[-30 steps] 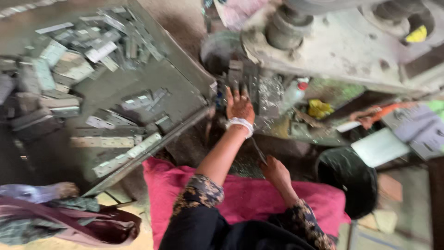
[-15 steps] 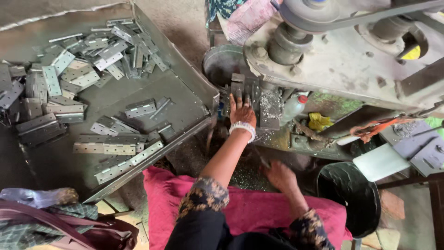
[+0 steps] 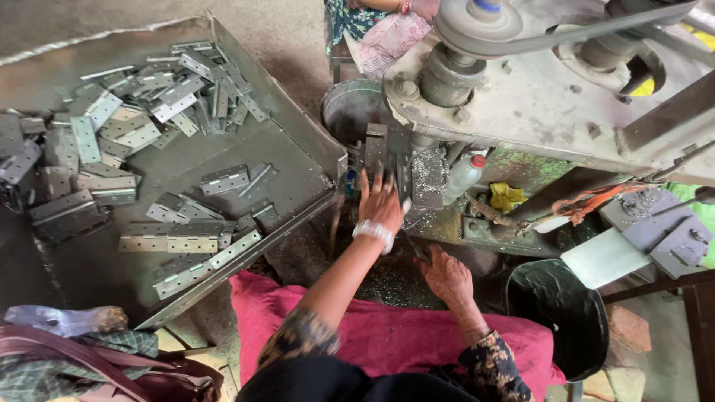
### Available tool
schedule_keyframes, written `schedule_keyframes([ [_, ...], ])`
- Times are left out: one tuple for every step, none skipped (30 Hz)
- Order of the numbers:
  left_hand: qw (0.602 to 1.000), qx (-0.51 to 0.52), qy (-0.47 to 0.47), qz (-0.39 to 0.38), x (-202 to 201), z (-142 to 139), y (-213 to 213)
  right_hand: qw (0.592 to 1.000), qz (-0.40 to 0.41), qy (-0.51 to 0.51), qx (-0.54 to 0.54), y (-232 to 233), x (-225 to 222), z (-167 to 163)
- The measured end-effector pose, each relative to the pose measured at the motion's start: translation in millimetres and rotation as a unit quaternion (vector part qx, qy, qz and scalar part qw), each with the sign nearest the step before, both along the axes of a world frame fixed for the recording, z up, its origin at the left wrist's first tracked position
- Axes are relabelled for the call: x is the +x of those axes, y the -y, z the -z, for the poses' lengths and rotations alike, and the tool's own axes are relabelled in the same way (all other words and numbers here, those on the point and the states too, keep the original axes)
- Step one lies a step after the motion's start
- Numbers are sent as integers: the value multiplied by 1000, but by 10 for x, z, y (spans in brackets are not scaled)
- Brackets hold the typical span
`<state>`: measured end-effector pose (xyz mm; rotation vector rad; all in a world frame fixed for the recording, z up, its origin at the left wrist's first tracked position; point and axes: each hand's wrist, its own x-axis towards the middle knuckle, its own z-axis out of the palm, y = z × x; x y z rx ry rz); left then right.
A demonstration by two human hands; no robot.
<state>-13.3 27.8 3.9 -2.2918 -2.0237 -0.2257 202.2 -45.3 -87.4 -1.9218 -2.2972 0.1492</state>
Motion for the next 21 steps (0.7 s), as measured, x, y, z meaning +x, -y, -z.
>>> schedule_keyframes([
  [999, 45, 3, 26, -82, 98, 157, 999, -2, -15, -31, -30, -35, -124],
  [994, 74, 17, 81, -178, 185, 272, 998, -2, -32, -61, -49, -77, -233],
  [985, 101, 32, 136, -228, 256, 345, 997, 4, -31, -71, -49, -118, -320],
  [973, 125, 53, 186, -227, 306, 369, 996, 8, -25, -84, -53, -145, -392],
  [971, 119, 122, 169, -195, 334, 346, 995, 11, -18, -96, -50, -170, -441],
  [963, 116, 190, 153, -112, 332, 260, 995, 10, -24, -98, -48, -182, -474],
  [950, 110, 257, 138, 20, 300, 127, 994, 10, -30, -101, -48, -186, -492],
  [963, 176, 173, 112, 219, 251, -27, 994, 11, -36, -106, -48, -177, -497],
  [962, 242, 88, 86, 427, 190, -192, 992, 15, -39, -116, -45, -166, -492],
  [983, 165, 81, 25, 563, 138, -337, 991, 19, -41, -126, -42, -147, -483],
  [993, 81, 73, -38, 640, 116, -412, 989, 22, -43, -140, -31, -133, -470],
  [993, -6, 65, -101, 672, 117, -439, 990, 23, -40, -133, -6, -122, -455],
  [991, 14, 93, -94, 671, 129, -429, 991, 23, -38, -123, 18, -120, -442],
  [988, 36, 121, -88, 608, 170, -362, 993, 21, -36, -111, 50, -126, -433],
  [984, 57, 145, -83, 499, 218, -271, 995, 16, -19, -101, 71, -139, -432],
  [987, 73, 126, -64, 383, 286, -137, 996, 12, -5, -93, 82, -157, -435],
  [989, 88, 106, -45, 281, 345, -10, 996, 9, 8, -84, 70, -172, -448],
  [991, 102, 88, -26, 223, 367, 50, 994, 5, 15, -104, 33, -184, -467],
  [996, 72, 48, -23, 182, 380, 95, 992, 0, 24, -126, -16, -184, -486],
  [999, 44, 9, -19, 175, 370, 94, 989, -5, 33, -146, -103, -178, -508],
  [999, 15, -28, -15, 209, 343, 64, 989, -15, 27, -143, -179, -159, -516],
])
